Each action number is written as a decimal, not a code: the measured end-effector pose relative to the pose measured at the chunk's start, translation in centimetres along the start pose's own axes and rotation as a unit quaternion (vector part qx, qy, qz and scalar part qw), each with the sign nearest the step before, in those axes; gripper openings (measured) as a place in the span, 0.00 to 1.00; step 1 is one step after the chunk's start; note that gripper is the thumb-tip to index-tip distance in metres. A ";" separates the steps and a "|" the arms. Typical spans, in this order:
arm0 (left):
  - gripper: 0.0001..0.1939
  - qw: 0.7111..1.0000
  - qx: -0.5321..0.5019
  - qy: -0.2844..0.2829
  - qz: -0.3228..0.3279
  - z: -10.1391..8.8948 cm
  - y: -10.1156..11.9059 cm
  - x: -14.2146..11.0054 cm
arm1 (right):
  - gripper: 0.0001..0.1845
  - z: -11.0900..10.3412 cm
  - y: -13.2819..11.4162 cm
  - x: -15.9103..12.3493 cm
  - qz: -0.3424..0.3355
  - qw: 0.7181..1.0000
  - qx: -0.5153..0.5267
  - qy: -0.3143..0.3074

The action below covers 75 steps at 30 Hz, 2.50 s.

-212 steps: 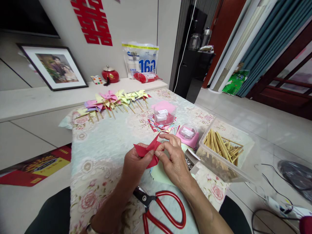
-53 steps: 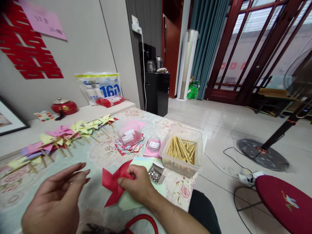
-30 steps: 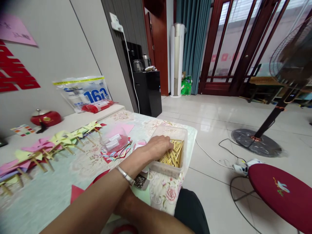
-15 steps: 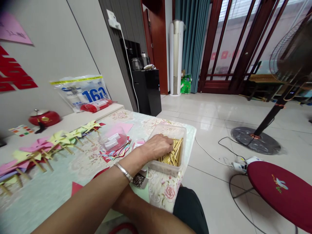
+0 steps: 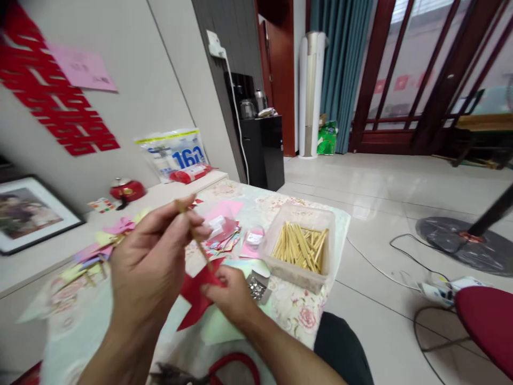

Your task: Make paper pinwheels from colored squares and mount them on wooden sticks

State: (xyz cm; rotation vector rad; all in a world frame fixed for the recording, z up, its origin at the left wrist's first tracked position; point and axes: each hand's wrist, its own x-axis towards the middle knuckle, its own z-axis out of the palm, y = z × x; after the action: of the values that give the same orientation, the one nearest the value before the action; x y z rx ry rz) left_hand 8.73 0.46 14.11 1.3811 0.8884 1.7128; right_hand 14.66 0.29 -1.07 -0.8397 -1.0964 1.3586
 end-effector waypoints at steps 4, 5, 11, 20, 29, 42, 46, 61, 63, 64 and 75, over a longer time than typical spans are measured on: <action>0.23 0.967 -0.126 0.129 -0.178 -6.3 -1.7 -2.6 | 0.11 -0.6 -0.4 0.1 -0.001 0.999 0.045 0.024; 0.24 0.956 -0.143 0.154 -0.203 -7.4 -2.7 -3.1 | 0.11 -0.7 -0.5 0.0 -0.002 0.998 0.061 0.031; 0.23 0.918 -0.199 0.188 -0.286 -10.0 -7.3 -5.1 | 0.13 -0.8 -2.0 -0.3 0.015 0.992 0.123 0.033; 0.20 0.903 -0.236 0.157 -0.323 -9.3 -8.6 -6.5 | 0.11 -1.5 -2.2 -0.5 0.002 0.998 0.047 -0.034; 0.20 0.895 -0.266 0.107 -0.341 -8.4 -7.6 -7.4 | 0.08 -1.6 -4.2 -1.4 -0.171 0.969 -0.132 -0.119; 0.16 0.909 -0.256 0.076 -0.320 -8.0 -7.5 -7.9 | 0.10 -1.5 -5.8 -1.3 -0.338 0.870 -0.334 -0.136; 0.15 0.907 -0.257 0.058 -0.327 -7.7 -7.4 -8.1 | 0.10 -1.4 -6.0 -1.4 -0.367 0.854 -0.349 -0.116; 0.18 0.913 -0.228 0.063 -0.333 -7.8 -8.1 -8.0 | 0.13 -1.7 -5.9 -1.1 -0.397 0.841 -0.345 -0.122; 0.17 0.917 -0.228 0.051 -0.325 -7.9 -8.1 -7.9 | 0.13 -1.8 -5.9 -1.1 -0.397 0.841 -0.348 -0.122; 0.17 0.919 -0.226 0.047 -0.320 -7.9 -8.0 -7.8 | 0.13 -1.8 -5.9 -1.1 -0.396 0.841 -0.348 -0.121; 0.09 0.955 -0.167 -0.005 -0.243 -8.2 -8.5 -8.6 | 0.14 -2.0 -5.7 -1.0 -0.410 0.838 -0.350 -0.089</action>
State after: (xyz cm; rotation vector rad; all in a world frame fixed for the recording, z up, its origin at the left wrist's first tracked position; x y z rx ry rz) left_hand 2.89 -3.49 1.34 0.8579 0.8047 1.3912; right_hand 18.49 -0.90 3.60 -0.6042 -1.8734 0.2869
